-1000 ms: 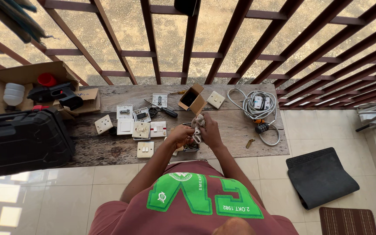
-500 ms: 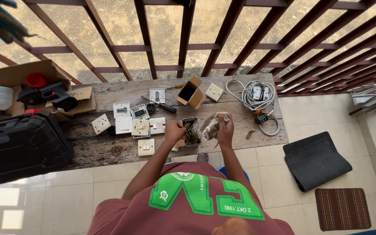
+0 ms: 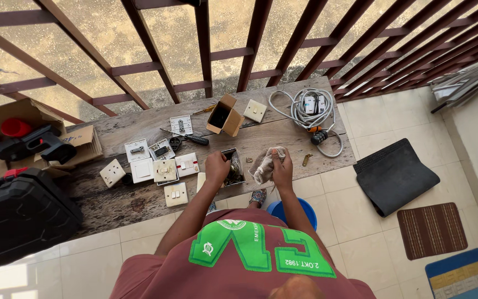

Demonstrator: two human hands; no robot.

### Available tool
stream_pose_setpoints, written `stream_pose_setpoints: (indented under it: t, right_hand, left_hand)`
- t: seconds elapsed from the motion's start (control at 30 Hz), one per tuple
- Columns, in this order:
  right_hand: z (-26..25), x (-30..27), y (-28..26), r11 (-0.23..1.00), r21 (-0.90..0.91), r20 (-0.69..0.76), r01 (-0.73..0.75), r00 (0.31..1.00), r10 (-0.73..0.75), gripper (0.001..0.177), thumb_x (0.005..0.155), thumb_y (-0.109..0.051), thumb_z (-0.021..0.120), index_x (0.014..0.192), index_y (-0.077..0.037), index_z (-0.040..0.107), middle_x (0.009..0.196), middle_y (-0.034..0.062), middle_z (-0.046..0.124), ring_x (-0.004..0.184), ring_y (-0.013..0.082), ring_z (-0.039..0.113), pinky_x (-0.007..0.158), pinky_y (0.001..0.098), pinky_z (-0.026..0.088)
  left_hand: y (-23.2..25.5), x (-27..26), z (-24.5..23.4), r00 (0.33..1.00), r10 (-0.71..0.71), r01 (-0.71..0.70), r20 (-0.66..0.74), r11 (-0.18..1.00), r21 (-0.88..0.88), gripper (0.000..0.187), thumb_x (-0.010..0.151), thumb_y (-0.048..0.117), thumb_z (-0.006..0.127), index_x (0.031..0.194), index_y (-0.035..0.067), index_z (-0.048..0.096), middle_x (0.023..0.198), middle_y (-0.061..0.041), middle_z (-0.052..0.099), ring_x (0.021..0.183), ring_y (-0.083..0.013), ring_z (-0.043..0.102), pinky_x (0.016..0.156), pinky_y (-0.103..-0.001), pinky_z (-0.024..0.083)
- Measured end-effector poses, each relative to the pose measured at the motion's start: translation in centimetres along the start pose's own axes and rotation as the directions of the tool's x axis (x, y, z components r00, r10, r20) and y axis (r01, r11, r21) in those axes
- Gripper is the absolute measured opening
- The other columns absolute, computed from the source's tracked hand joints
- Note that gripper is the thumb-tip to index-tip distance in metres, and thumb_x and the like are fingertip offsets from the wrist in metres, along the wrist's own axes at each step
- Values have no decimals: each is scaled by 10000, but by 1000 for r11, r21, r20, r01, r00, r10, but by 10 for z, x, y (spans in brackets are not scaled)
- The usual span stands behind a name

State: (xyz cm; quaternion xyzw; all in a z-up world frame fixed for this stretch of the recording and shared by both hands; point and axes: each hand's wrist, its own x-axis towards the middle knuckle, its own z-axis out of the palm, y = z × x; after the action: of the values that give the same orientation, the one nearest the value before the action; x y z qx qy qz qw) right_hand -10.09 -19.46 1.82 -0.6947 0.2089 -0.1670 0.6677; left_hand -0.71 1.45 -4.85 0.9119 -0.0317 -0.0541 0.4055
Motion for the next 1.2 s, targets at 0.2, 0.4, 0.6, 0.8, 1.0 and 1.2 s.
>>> stream_pose_setpoints:
  t: [0.2,0.4,0.6,0.8,1.0,1.2]
  right_hand:
    - [-61,35,46,996,69,-201,-59,977,72,484,1087,-370,642,1324,36,526,1147,16,615,1005,84,606,864,271,508]
    - [-142,55,47,944,300,-334,-136,912,237,358,1045,-351,609,1219,-38,598,1015,26,655,859,106,620,751,301,526]
    - [-214,65,94,933,337,-457,-126,844,280,295,1048,-275,638,1168,-7,610,974,54,647,809,132,613,699,302,530]
    - [-244,74,116,911,380,-429,-161,842,328,252,1011,-216,651,1160,-17,610,996,67,672,818,146,651,710,312,553]
    - [-253,94,122,900,393,-366,-188,866,341,255,1013,-208,652,1174,-13,616,1023,67,674,853,143,659,732,311,564]
    - [-254,118,117,869,443,-289,-218,883,369,241,1015,-217,634,1157,-25,617,1012,69,674,863,155,671,740,326,574]
  left_hand:
    - [61,3,17,988,117,-105,105,988,-114,126,797,105,763,865,3,739,795,-181,743,740,-298,743,726,-400,593]
    - [123,13,100,908,294,-241,300,950,-199,111,780,75,749,845,-13,731,784,-181,727,709,-298,726,690,-397,589]
    - [150,22,220,841,317,-274,438,948,-162,101,787,29,720,883,2,734,842,-173,730,816,-341,707,760,-439,570]
    - [168,28,288,793,383,-378,473,919,-110,331,724,-69,675,1034,36,724,1037,-202,689,989,-403,655,856,-471,530]
    - [168,36,321,698,416,-530,583,847,31,302,786,-80,633,1007,82,759,1079,-178,681,1012,-397,662,857,-479,542]
    - [164,48,316,752,337,-430,567,902,35,175,740,-26,709,872,53,792,913,-168,747,880,-362,711,808,-448,574]
